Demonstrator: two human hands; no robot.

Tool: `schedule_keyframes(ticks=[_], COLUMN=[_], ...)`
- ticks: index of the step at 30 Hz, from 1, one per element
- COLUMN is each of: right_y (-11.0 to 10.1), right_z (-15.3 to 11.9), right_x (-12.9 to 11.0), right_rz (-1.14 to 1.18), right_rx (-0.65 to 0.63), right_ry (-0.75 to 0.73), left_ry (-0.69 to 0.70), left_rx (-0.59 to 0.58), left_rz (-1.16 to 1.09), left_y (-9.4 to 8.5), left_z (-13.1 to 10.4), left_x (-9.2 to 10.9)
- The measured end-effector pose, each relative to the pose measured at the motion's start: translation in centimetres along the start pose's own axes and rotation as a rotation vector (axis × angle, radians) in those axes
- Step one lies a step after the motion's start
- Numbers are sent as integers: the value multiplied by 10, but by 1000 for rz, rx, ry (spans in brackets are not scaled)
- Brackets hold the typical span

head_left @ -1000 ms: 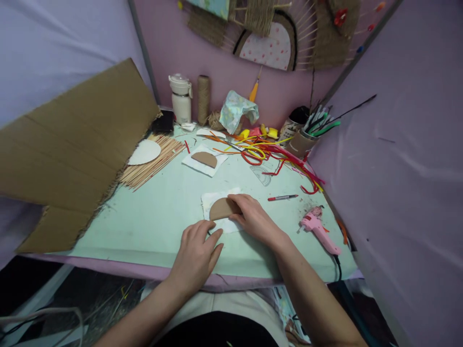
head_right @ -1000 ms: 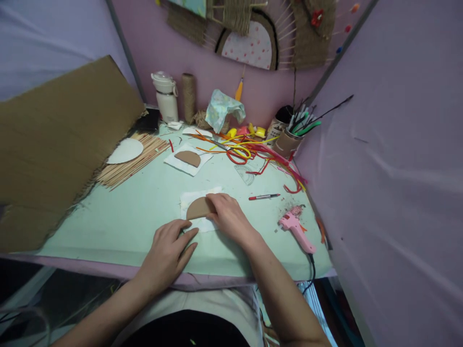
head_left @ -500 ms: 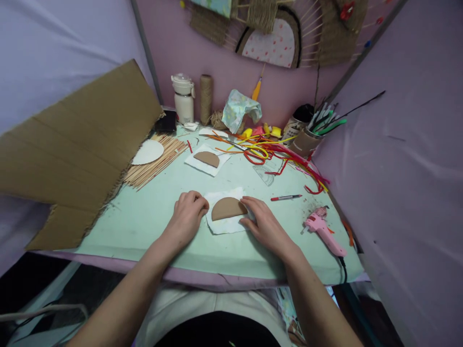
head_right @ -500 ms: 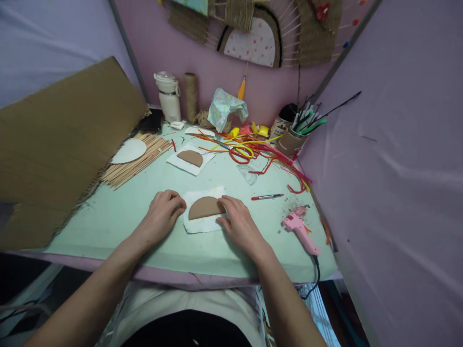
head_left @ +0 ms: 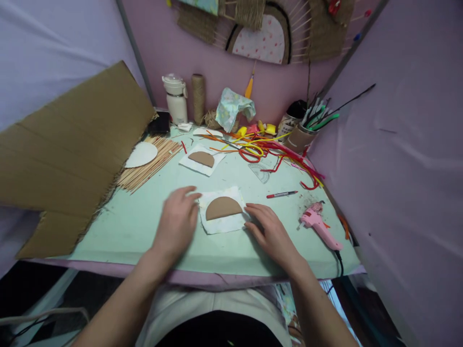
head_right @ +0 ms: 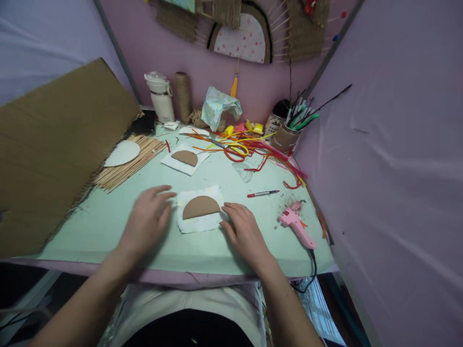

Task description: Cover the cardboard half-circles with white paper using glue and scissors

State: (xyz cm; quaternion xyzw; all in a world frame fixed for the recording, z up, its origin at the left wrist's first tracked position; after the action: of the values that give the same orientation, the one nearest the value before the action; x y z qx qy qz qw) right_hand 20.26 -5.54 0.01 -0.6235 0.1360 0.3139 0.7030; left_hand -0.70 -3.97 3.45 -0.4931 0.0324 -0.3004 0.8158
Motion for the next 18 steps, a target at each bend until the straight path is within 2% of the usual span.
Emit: schedule_keyframes(ticks=[2, 3, 5, 9, 18], right_y=[0, 1, 3, 7, 8], right_z=[-4, -5, -8, -14, -15], right_x=[-1, -3, -5, -8, -5], right_rz=[3, 6, 11, -3, 11], right_rx=[12, 15, 23, 53, 84], right_ry=[-26, -41, -67, -92, -75], left_ry=[176, 220, 244, 274, 306], left_rx=[-93, -151, -220, -295, -273], left_rz=[-140, -171, -176, -178, -245], left_y=[20, 31, 48, 67, 74], left_z=[3, 3, 4, 5, 1], left_x=[32, 42, 49, 44, 36])
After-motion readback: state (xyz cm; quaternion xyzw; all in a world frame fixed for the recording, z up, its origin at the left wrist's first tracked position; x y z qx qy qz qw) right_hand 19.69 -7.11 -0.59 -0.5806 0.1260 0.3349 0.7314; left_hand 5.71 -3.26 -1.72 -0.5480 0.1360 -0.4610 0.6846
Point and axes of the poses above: each hand's wrist, its own z-axis towards the middle knuckle, its own y-axis out of the palm, x = y × z, the point moved 8 cm from there along z, towards the middle knuckle, and after that the axes turned 12 degrees about y, right-handed, at the moved point
